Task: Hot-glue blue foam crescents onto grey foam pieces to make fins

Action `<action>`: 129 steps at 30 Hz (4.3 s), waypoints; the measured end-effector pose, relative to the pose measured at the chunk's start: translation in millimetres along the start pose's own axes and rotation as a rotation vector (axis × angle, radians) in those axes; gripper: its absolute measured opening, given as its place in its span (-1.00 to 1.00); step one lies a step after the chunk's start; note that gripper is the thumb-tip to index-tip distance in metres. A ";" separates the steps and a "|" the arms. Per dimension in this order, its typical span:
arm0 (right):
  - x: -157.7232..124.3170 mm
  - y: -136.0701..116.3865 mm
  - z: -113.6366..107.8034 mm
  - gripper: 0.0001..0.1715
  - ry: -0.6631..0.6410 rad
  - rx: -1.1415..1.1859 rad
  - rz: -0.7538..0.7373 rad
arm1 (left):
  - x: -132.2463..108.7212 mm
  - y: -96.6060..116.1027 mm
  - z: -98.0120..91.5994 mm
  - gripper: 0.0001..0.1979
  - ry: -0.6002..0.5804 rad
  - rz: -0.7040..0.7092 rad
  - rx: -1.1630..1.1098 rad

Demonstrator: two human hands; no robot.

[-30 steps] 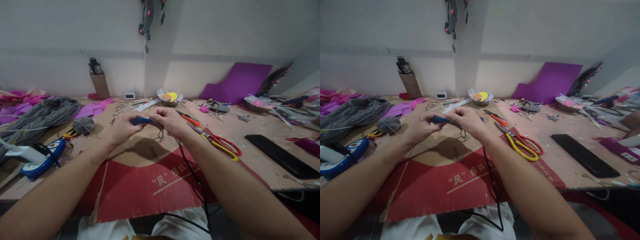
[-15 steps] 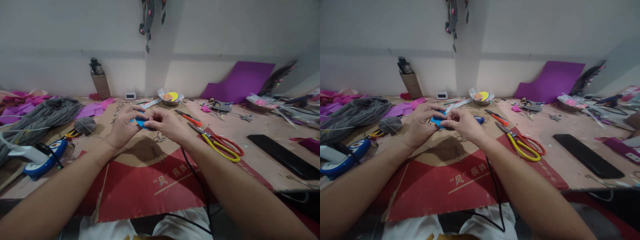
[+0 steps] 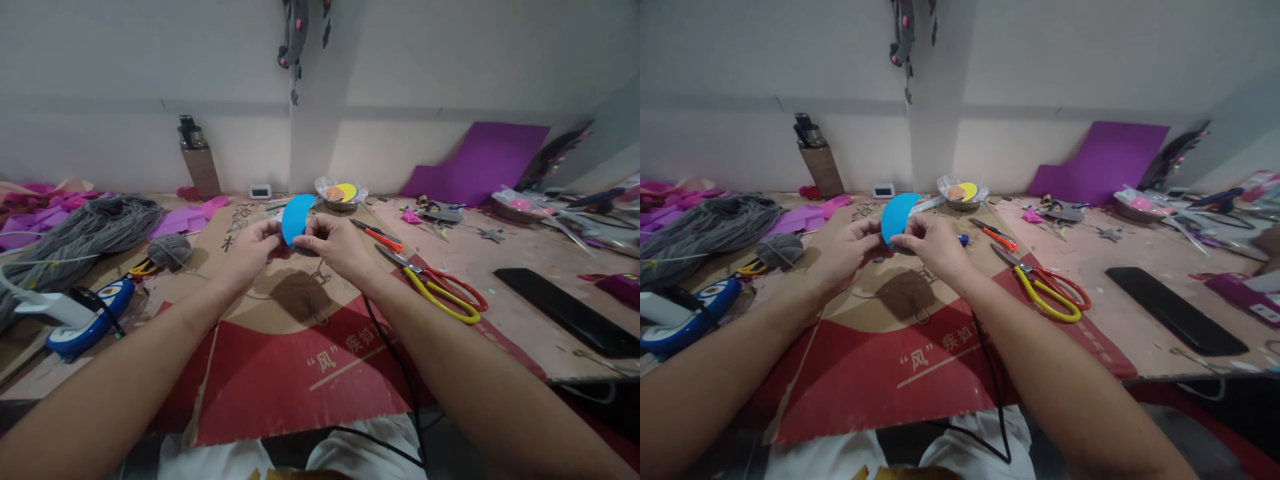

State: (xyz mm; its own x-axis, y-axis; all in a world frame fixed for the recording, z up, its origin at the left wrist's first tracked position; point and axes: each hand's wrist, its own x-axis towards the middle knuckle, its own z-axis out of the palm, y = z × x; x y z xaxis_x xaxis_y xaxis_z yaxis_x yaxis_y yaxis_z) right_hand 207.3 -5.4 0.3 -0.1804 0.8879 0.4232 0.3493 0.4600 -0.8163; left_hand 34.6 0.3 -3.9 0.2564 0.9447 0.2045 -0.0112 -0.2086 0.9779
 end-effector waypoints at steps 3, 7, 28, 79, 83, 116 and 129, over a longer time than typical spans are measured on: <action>0.3 -0.2 -2.9 -0.62 0.040 -0.049 -0.006 | -2.2 2.9 0.7 -0.86 -0.123 -0.103 -0.204; 0.4 -3.3 -3.9 -0.65 0.056 -0.091 -0.015 | -3.4 7.1 -0.3 -0.84 -0.184 -0.091 -0.251; -1.5 -9.0 -7.7 -0.82 -0.315 -0.069 0.089 | 29.3 -15.8 -68.8 -0.84 0.438 0.303 0.634; -1.7 -0.6 15.5 -0.77 0.031 0.364 0.265 | -0.8 -8.2 10.5 -0.75 0.143 -0.151 -0.452; -0.6 -2.2 9.8 -0.81 0.055 0.267 0.255 | -0.6 -5.5 7.3 -0.72 0.063 -0.161 -0.396; 13.7 56.1 -33.5 -0.65 -0.209 -0.965 0.479 | 16.6 1.2 -29.5 -0.81 0.456 0.115 -0.085; 20.3 38.3 -22.9 -0.77 0.259 0.066 0.455 | 23.3 -3.7 -39.8 -0.87 0.502 -0.010 -0.286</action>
State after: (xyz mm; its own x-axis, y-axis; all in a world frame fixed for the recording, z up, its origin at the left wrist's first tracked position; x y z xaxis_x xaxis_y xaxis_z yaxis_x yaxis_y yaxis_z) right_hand 238.1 30.3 -13.4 0.2119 0.9725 0.0969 0.2791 0.0348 -0.9596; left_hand 2.2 33.1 -1.1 -0.2311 0.9652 0.1223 -0.2902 -0.1884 0.9382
